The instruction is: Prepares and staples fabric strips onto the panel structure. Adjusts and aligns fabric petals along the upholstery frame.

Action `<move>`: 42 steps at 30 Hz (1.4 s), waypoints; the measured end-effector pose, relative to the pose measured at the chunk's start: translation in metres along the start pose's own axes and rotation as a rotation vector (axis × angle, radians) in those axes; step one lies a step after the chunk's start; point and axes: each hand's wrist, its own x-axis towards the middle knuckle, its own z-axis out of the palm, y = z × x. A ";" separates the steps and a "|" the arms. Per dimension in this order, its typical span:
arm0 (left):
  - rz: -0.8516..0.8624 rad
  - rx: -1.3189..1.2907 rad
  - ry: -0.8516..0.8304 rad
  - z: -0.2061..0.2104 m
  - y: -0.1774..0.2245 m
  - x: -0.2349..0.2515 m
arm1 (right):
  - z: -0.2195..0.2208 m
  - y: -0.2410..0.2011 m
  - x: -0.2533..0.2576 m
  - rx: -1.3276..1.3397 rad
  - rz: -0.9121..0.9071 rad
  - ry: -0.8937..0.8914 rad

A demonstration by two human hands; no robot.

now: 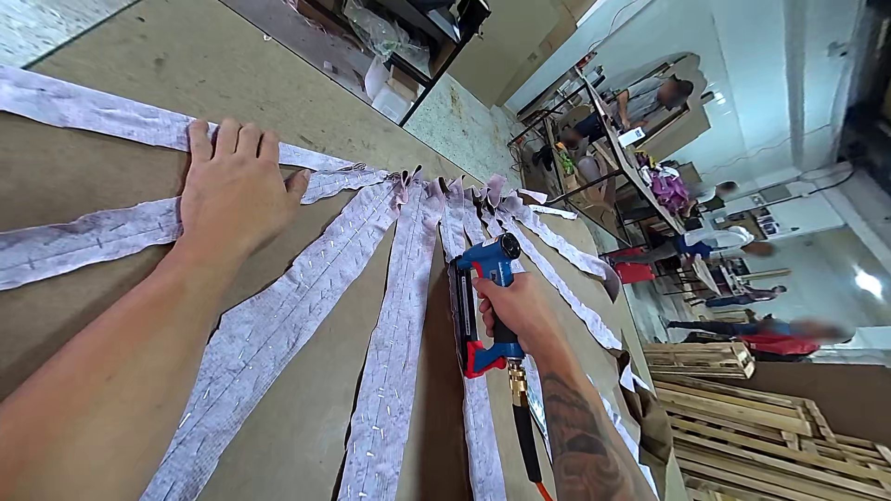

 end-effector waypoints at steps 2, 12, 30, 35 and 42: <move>-0.007 0.003 -0.005 0.000 0.000 0.000 | 0.001 -0.006 0.005 0.013 -0.008 0.005; -0.010 -0.004 0.006 0.002 -0.001 0.000 | 0.007 -0.036 0.028 0.000 -0.041 0.015; -0.009 0.018 0.007 0.004 -0.001 -0.001 | 0.009 -0.063 0.065 0.009 -0.035 0.024; -0.008 0.020 0.005 0.004 0.000 0.000 | 0.009 -0.071 0.073 0.008 -0.052 0.023; -0.005 0.019 0.000 0.003 0.001 0.000 | 0.015 -0.082 0.080 -0.019 -0.055 0.040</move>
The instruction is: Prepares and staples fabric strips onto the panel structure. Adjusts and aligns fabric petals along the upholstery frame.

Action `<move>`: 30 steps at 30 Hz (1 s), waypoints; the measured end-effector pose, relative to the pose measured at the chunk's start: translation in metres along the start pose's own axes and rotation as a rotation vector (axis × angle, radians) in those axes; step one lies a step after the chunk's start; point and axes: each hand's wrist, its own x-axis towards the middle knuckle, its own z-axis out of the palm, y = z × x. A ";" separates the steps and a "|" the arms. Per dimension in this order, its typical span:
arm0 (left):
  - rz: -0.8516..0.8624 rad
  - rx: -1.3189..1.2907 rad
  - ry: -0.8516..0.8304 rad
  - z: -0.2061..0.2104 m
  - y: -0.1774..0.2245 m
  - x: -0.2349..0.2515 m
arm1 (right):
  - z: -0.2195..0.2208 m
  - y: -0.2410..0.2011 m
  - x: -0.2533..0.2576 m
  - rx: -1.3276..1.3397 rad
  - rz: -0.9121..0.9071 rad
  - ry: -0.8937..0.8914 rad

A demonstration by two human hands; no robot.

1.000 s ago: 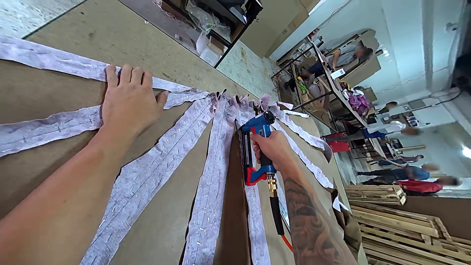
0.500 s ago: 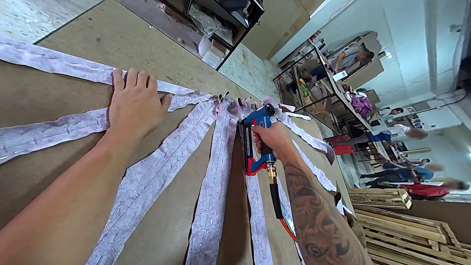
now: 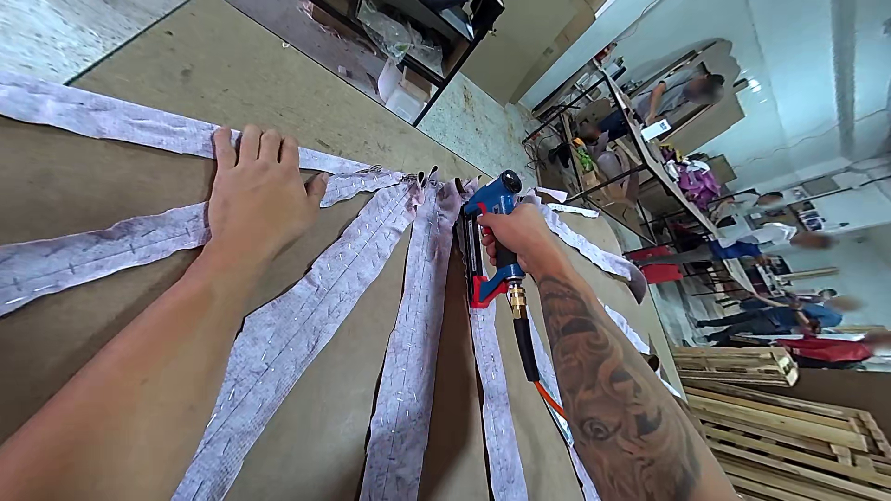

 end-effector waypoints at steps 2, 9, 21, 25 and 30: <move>0.001 0.002 0.002 0.000 0.000 -0.001 | -0.001 0.001 0.000 0.006 0.000 0.008; 0.002 0.010 0.000 -0.001 0.000 0.000 | 0.003 0.002 -0.002 0.015 -0.026 0.037; 0.004 0.014 -0.016 -0.001 0.000 -0.001 | -0.003 0.001 0.007 0.072 -0.045 -0.008; 0.006 0.003 -0.005 0.001 0.000 0.001 | -0.003 -0.005 0.011 0.049 -0.020 -0.021; 0.007 -0.006 -0.011 -0.002 0.000 0.000 | -0.005 0.002 0.003 0.044 -0.001 -0.045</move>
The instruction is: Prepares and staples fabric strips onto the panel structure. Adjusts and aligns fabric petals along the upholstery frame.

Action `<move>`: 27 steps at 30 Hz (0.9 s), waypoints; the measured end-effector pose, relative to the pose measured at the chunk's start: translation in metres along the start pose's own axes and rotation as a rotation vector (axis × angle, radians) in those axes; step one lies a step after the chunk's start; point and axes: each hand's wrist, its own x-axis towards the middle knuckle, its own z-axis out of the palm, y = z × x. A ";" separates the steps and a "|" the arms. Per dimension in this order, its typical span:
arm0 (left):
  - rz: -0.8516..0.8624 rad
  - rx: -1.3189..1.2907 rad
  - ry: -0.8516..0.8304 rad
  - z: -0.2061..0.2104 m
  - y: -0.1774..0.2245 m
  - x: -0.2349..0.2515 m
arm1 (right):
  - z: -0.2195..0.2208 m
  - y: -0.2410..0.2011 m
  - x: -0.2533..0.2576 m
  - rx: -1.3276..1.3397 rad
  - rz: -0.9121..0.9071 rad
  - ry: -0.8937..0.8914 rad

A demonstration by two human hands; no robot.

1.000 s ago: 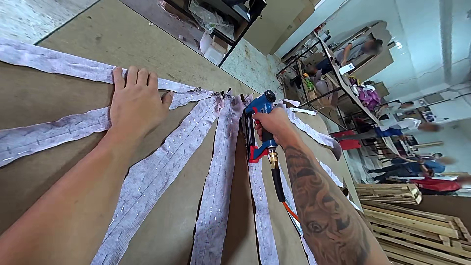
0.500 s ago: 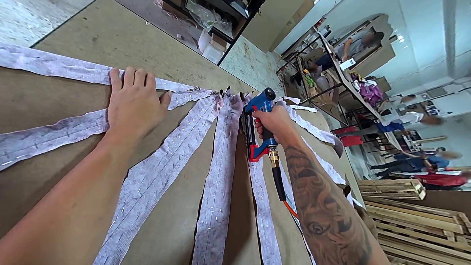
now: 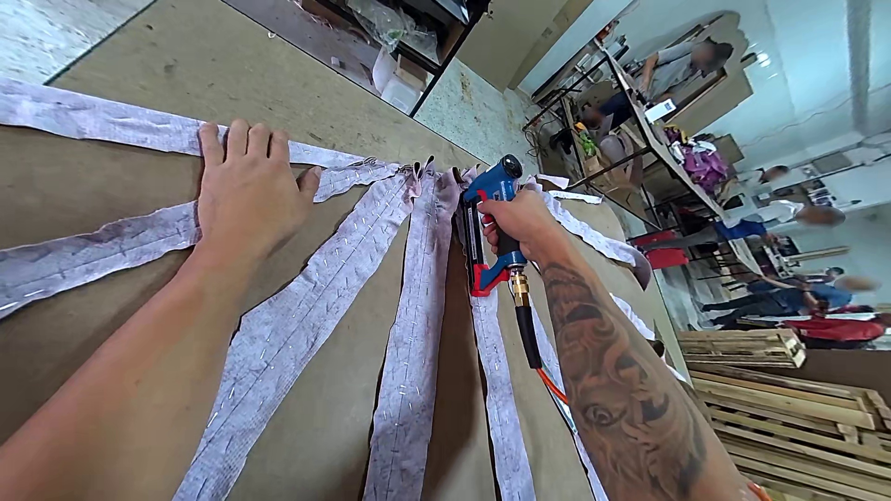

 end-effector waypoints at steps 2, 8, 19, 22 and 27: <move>-0.006 0.004 -0.001 0.000 0.000 -0.001 | 0.000 0.004 -0.005 0.005 0.014 0.001; 0.002 0.002 0.011 -0.001 0.000 -0.001 | -0.003 0.009 -0.010 0.012 0.021 0.003; 0.030 0.040 0.034 -0.002 0.001 0.000 | -0.018 0.076 -0.112 -0.031 -0.108 -0.044; 0.041 0.065 0.036 0.002 -0.001 0.001 | -0.035 0.141 -0.228 -0.092 -0.127 -0.119; 0.243 0.021 -0.048 -0.013 -0.003 -0.039 | -0.089 0.257 -0.413 -0.019 -0.091 -0.279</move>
